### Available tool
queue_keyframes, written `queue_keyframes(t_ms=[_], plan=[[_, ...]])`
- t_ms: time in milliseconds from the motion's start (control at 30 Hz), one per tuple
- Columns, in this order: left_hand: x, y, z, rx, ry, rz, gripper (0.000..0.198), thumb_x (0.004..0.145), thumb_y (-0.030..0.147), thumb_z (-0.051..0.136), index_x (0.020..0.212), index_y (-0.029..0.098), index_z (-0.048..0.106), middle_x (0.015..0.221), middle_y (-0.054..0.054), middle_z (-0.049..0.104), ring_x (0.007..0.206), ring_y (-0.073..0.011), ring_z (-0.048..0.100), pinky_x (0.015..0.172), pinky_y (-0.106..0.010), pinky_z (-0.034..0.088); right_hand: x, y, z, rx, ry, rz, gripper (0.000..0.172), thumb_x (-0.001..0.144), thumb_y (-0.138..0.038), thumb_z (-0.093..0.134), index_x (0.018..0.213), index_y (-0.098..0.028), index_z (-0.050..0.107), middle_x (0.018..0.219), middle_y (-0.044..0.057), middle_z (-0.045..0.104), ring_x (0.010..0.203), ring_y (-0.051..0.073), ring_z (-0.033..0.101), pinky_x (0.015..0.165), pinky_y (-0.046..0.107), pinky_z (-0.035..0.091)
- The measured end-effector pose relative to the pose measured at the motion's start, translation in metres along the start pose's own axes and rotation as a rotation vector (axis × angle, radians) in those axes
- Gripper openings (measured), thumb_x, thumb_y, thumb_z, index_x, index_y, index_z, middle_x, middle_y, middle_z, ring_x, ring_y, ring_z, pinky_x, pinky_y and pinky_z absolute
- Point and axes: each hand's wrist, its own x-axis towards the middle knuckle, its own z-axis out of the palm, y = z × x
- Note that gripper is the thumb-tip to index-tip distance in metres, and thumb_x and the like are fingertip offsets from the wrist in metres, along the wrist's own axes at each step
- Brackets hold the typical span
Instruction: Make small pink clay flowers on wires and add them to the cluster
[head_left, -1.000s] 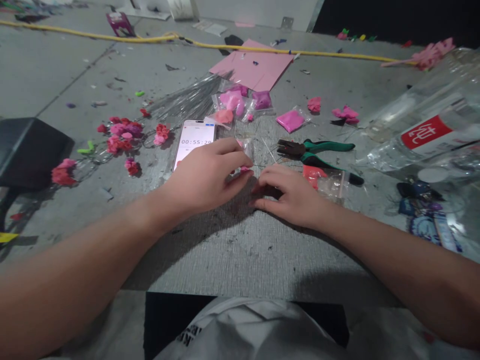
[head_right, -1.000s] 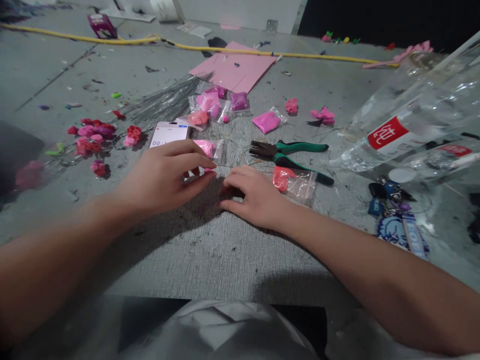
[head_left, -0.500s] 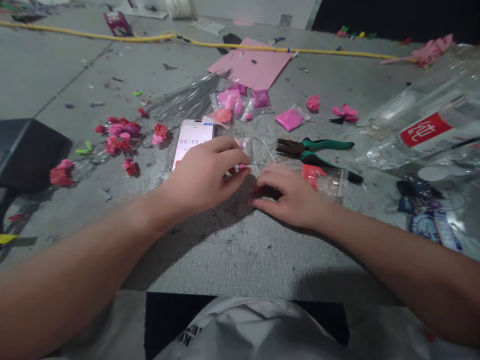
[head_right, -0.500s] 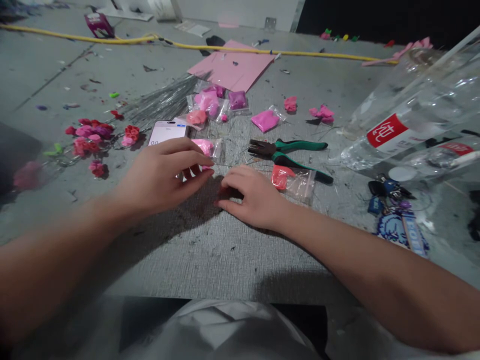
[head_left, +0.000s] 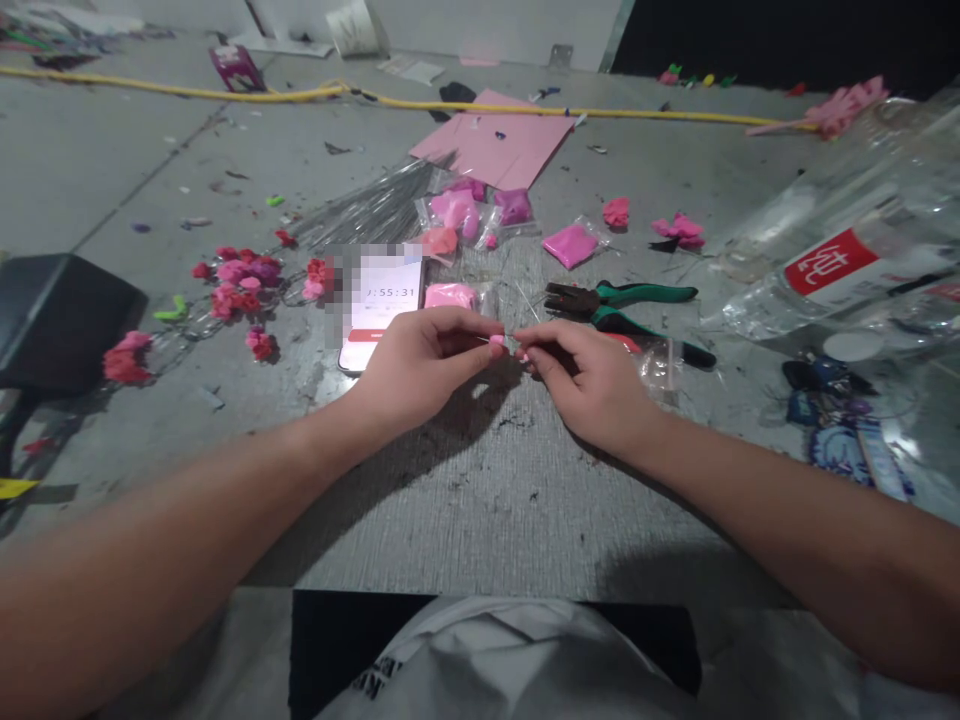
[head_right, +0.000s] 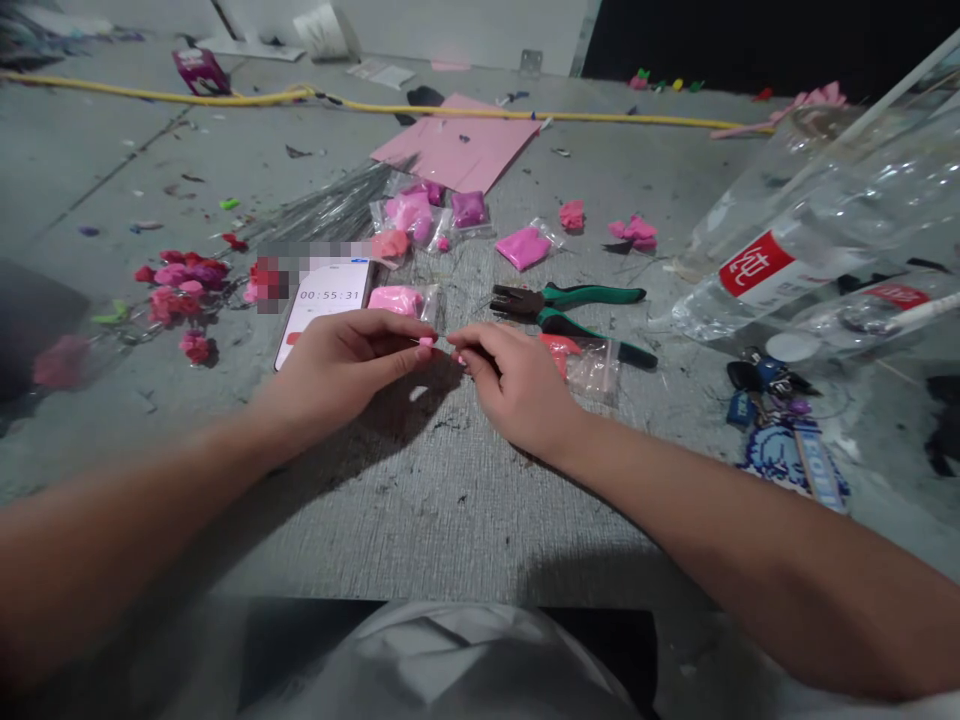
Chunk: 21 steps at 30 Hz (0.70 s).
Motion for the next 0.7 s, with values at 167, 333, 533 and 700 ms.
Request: queue_keyframes(t_ms=[167,333,533,700], plan=[[-0.001,0.001,0.002,0.008,0.021,0.002,0.024,0.086,0.035,0.081,0.100,0.016,0.078,0.095,-0.008,0.080,0.085,-0.0196,0.075,0.075,-0.031,0.061,0.000,-0.001,0.000,0.010,-0.037,-0.017,0.011,0.097,-0.016,0.066,0.103,-0.021,0.073,0.098,0.004,0.080,0.091,0.021,0.073,0.082,0.036,0.056],[-0.001,0.002,0.002,0.036,0.042,0.011,0.022,0.087,0.036,0.080,0.097,0.017,0.076,0.094,-0.008,0.080,0.084,-0.0195,0.074,0.074,-0.031,0.060,-0.001,-0.002,0.000,0.065,-0.079,0.003,0.009,0.096,-0.018,0.067,0.102,-0.021,0.073,0.098,0.004,0.080,0.087,0.020,0.073,0.077,0.034,0.056],[0.000,-0.003,0.005,0.010,0.051,0.006,0.019,0.086,0.033,0.078,0.096,0.017,0.073,0.094,-0.007,0.079,0.084,-0.0199,0.075,0.076,-0.033,0.063,0.000,-0.002,-0.001,0.044,-0.115,-0.017,0.007,0.095,-0.018,0.069,0.100,-0.021,0.072,0.096,0.004,0.079,0.087,0.020,0.071,0.079,0.035,0.055],[0.005,-0.006,0.011,0.026,0.102,0.017,0.014,0.088,0.028,0.075,0.094,0.017,0.068,0.086,-0.005,0.075,0.073,-0.0155,0.072,0.071,-0.031,0.061,0.001,0.002,-0.002,0.038,-0.225,-0.151,0.006,0.091,-0.018,0.076,0.093,-0.021,0.071,0.090,0.004,0.077,0.087,0.020,0.068,0.081,0.036,0.052]])
